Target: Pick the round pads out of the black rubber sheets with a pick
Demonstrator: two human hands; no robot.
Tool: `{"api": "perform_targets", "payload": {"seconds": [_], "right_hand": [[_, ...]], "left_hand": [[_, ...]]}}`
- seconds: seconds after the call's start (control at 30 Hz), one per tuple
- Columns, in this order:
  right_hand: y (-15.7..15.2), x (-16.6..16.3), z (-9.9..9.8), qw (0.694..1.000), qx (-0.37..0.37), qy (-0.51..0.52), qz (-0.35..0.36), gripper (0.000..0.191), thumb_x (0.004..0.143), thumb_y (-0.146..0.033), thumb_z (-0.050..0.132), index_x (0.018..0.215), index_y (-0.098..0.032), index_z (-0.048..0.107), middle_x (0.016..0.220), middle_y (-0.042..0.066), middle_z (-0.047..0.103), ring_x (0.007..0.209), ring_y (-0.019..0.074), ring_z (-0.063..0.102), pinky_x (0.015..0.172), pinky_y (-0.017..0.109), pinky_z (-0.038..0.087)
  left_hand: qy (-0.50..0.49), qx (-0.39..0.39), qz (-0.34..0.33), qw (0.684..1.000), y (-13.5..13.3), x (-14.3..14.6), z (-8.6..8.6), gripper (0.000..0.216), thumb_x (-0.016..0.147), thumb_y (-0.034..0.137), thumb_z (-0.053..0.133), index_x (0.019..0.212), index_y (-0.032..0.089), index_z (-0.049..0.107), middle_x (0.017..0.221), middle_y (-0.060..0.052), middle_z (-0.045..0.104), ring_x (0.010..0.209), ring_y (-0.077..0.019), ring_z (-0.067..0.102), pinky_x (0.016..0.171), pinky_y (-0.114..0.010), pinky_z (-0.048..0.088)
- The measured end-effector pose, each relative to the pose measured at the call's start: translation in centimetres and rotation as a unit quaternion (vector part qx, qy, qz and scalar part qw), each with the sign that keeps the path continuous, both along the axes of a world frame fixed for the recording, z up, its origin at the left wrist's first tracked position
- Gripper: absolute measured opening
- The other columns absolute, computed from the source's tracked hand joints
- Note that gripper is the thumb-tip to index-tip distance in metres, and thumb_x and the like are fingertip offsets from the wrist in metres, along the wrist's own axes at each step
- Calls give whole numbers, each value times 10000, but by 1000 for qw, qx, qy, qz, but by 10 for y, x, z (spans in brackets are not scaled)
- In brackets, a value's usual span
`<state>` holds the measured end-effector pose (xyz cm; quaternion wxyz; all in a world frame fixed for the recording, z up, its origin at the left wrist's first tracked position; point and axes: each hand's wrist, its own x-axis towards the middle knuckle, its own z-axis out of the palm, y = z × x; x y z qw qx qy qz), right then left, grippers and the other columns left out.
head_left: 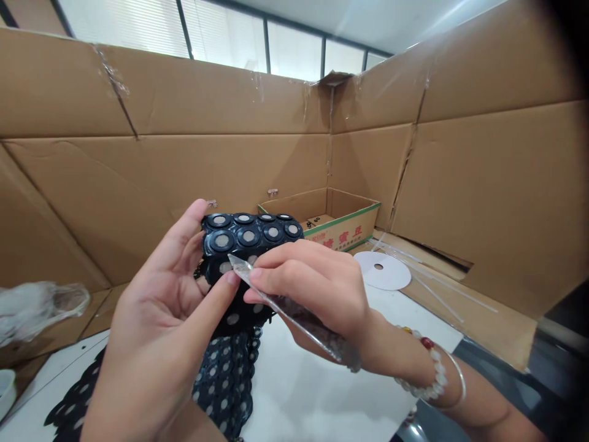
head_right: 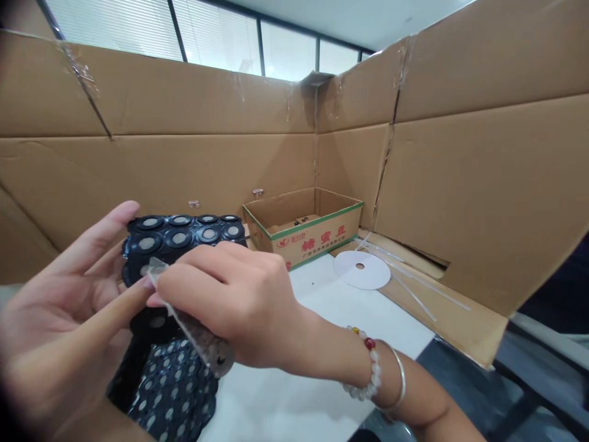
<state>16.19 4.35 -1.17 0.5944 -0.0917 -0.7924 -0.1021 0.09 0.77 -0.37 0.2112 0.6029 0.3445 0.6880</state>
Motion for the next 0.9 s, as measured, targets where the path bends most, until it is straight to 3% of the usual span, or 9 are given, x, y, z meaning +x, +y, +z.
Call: {"api": "perform_targets", "payload": {"seconds": [0.2, 0.4, 0.53, 0.7, 0.8, 0.9], "right_hand": [[2, -1, 0, 999, 9, 12, -28, 73, 937, -137, 599, 878, -179, 609, 865, 11, 704, 732, 93, 630, 647, 216, 502], [5, -12, 5, 990, 37, 50, -124, 176, 922, -127, 586, 761, -197, 597, 787, 9, 602, 684, 123, 508, 592, 263, 427], [5, -21, 9, 984, 57, 63, -159, 242, 919, -100, 542, 700, -201, 563, 742, 10, 558, 668, 142, 438, 572, 283, 378], [8, -17, 14, 987, -3, 39, -157, 254, 939, -87, 466, 730, -203, 551, 772, 17, 578, 695, 147, 476, 610, 278, 419], [17, -12, 13, 988, -4, 45, -145, 234, 953, -112, 470, 751, -207, 538, 829, 25, 627, 731, 148, 529, 633, 280, 459], [27, -8, 6, 988, 82, 92, -96, 174, 962, -160, 516, 797, -210, 538, 895, 48, 702, 815, 161, 629, 726, 305, 532]], "left_hand": [[9, 0, 0, 1000, -2, 10, 5, 650, 753, 211, 779, 1365, 319, 588, 1268, -1, 697, 1202, -189, 625, 820, -121, 557], [10, 10, 32, 999, -3, 22, 10, 689, 716, 193, 800, 1325, 434, 585, 1271, 35, 663, 1295, -175, 541, 795, -96, 549], [0, 11, 28, 1000, -1, 30, 11, 627, 734, 151, 760, 1272, 422, 585, 1292, 32, 647, 1214, -182, 603, 737, -128, 575], [18, 4, -6, 1000, 1, 40, 10, 615, 759, 86, 711, 1276, 369, 536, 1326, 11, 628, 1088, -163, 647, 883, -212, 565], [7, -19, -22, 1000, 1, 42, 10, 688, 767, 92, 716, 1333, 398, 474, 1307, 4, 629, 891, -133, 685, 685, -175, 578], [-17, -30, -62, 998, 0, 42, 11, 753, 774, 153, 742, 1387, 422, 397, 1205, -4, 672, 672, -112, 670, 497, -171, 529]]}}
